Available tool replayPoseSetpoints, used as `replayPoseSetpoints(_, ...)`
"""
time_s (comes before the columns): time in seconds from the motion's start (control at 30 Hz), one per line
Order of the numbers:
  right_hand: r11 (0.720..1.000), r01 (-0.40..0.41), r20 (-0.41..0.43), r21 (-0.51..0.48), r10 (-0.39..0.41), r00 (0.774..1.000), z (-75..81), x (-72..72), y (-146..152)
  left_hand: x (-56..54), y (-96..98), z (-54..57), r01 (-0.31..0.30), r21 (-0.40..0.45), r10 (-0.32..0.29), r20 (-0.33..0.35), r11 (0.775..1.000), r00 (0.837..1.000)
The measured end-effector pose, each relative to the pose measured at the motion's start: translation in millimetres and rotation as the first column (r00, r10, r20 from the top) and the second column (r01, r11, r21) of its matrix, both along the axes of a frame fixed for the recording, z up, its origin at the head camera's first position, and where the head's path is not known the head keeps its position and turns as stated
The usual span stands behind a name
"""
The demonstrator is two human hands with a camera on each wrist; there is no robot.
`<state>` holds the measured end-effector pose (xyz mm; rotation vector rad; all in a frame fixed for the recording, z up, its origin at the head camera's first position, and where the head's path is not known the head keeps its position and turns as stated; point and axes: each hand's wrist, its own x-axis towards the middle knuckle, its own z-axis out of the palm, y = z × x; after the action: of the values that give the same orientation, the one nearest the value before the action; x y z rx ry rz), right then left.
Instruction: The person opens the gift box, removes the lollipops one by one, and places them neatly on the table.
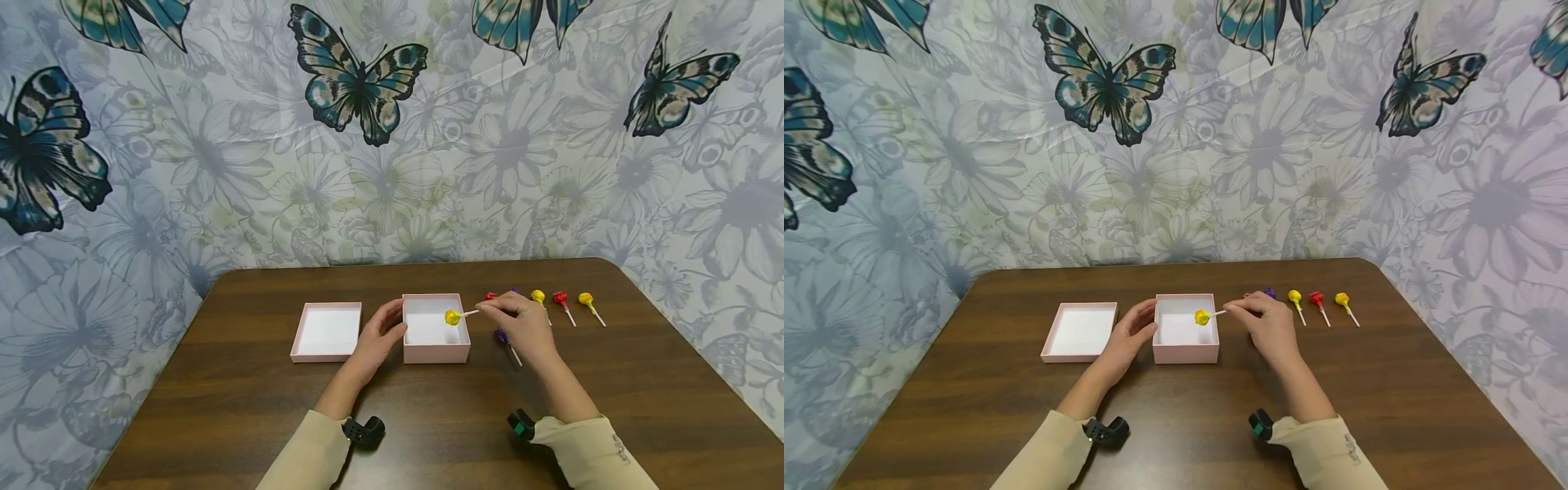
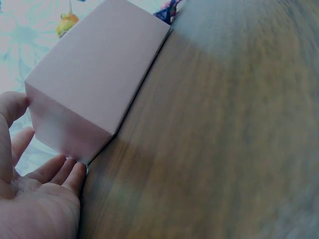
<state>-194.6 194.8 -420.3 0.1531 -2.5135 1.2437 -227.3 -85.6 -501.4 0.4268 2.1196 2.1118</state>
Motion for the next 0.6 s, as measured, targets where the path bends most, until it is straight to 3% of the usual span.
replayPoseSetpoints(0.6,0.989,0.146,-0.071,-0.039,-0.148,0.986,6.4,13.0,35.4,0.0,0.5,1.0,-0.009,-0.017,0.009,-0.001,1.000,1.000)
